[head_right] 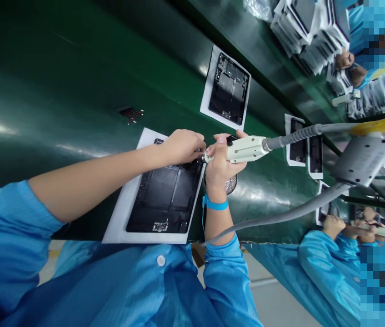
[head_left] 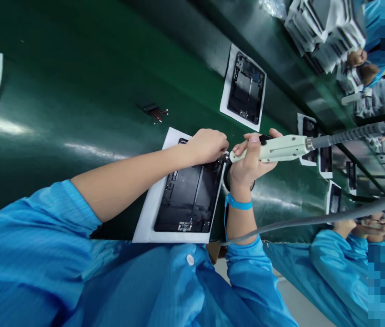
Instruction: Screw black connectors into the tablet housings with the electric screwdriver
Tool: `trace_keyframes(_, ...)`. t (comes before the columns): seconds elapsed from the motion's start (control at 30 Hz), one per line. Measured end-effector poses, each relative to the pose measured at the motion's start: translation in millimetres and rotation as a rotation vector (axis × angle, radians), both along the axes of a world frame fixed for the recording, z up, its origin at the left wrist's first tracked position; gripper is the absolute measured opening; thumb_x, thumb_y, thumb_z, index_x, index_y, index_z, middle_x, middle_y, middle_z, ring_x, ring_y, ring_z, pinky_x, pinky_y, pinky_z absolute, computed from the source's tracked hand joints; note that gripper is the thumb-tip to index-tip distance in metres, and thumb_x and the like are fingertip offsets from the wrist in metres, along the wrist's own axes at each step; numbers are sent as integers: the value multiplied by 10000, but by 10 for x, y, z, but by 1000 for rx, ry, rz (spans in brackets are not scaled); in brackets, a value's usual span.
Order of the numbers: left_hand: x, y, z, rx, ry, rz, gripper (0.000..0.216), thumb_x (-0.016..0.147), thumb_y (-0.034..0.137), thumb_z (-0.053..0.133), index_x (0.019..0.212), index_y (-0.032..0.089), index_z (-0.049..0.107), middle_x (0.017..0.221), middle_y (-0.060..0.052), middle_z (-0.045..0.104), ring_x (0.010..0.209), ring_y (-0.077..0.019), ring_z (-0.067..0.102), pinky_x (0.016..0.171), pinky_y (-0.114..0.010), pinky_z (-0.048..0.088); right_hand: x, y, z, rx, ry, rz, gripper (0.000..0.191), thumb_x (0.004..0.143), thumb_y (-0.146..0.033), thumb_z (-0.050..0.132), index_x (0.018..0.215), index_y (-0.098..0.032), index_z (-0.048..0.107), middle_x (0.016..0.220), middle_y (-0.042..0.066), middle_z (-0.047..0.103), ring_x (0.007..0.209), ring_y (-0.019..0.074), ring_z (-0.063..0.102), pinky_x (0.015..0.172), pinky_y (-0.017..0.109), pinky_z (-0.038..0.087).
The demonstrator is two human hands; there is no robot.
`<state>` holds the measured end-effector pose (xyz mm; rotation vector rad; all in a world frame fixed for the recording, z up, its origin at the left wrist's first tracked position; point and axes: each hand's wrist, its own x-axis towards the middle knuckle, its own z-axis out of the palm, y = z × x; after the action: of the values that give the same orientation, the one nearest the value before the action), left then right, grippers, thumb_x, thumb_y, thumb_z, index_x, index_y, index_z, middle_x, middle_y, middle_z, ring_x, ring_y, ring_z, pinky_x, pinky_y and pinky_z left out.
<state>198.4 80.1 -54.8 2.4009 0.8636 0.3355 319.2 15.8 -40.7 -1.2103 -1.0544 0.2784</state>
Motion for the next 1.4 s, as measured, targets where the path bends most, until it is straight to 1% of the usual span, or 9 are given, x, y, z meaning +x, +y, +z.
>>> trace_keyframes(0.33, -12, -2, -21, 46, 30, -23, 229, 1071, 212, 665, 1088, 187, 892, 1087, -105, 828, 1065, -296, 800, 794, -362, 497, -118, -9, -54, -21, 41, 2, 407, 988, -501, 779, 1214, -287, 516, 869, -73, 679, 488, 66, 547, 514, 277, 511)
trace_keyframes(0.53, -304, -35, 140, 102, 23, -38, 163, 1045, 211, 718, 1050, 149, 868, 1113, -147, 822, 1140, -331, 793, 881, -375, 566, 80, -149, 214, -24, 100, 14, 447, 959, -486, 835, 1222, -265, 549, 886, -48, 759, 494, 79, 584, 512, 277, 524)
trace_keyframes(0.7, -1244, -311, 265, -479, -261, 164, 377, 936, 554, 837, 1129, 236, 892, 1035, -83, 855, 954, -298, 817, 904, -393, 658, 464, -429, 222, 60, 92, -8, 402, 951, -420, 884, 1183, -248, 605, 886, -34, 792, 493, 88, 610, 506, 272, 532)
trace_keyframes(0.9, -2216, -917, 328, -973, -319, 745, 737, 718, 716, 1027, 1342, 366, 848, 1476, -87, 830, 1370, -390, 795, 1180, -484, 661, 668, -540, 7, 42, 70, -74, 354, 961, -406, 875, 1170, -223, 657, 856, -4, 808, 495, 110, 636, 501, 279, 576)
trace_keyframes(0.97, -2192, -1094, 333, -1031, -303, 787, 787, 737, 724, 1007, 1375, 302, 819, 1393, -141, 853, 1283, -379, 831, 1106, -461, 688, 687, -550, -36, 44, 44, -86, 348, 958, -413, 880, 1164, -212, 684, 862, 17, 819, 493, 119, 640, 490, 284, 578)
trace_keyframes(1.03, -2034, -1213, 306, -1001, -140, 703, 724, 764, 735, 957, 1264, 229, 823, 1087, -142, 885, 1024, -352, 869, 885, -414, 699, 696, -566, -76, 45, 16, -82, 351, 958, -433, 885, 1158, -207, 705, 865, 29, 824, 502, 132, 651, 513, 305, 603)
trace_keyframes(1.13, -1783, -1253, 266, -836, 132, 512, 543, 806, 718, 873, 956, 204, 782, 697, -43, 747, 659, -267, 746, 597, -318, 494, 699, -594, -122, 31, -21, -41, 316, 969, -418, 889, 1134, -202, 726, 884, 41, 830, 558, 149, 692, 622, 344, 664)
trace_keyframes(1.27, -1713, -1207, 319, -634, 65, 539, 510, 858, 665, 813, 733, 224, 590, 721, 2, 649, 699, -202, 620, 633, -287, 387, 715, -626, -132, -17, -50, -33, 282, 976, -399, 892, 1094, -201, 730, 889, 43, 830, 644, 166, 737, 745, 360, 687)
trace_keyframes(1.4, -1707, -1225, 365, -795, -208, 733, 430, 859, 626, 852, 984, 234, 730, 947, -38, 750, 970, -281, 719, 853, -351, 580, 743, -624, -176, -25, -56, -62, 338, 957, -454, 907, 1106, -206, 732, 879, 43, 824, 670, 191, 753, 763, 375, 698)
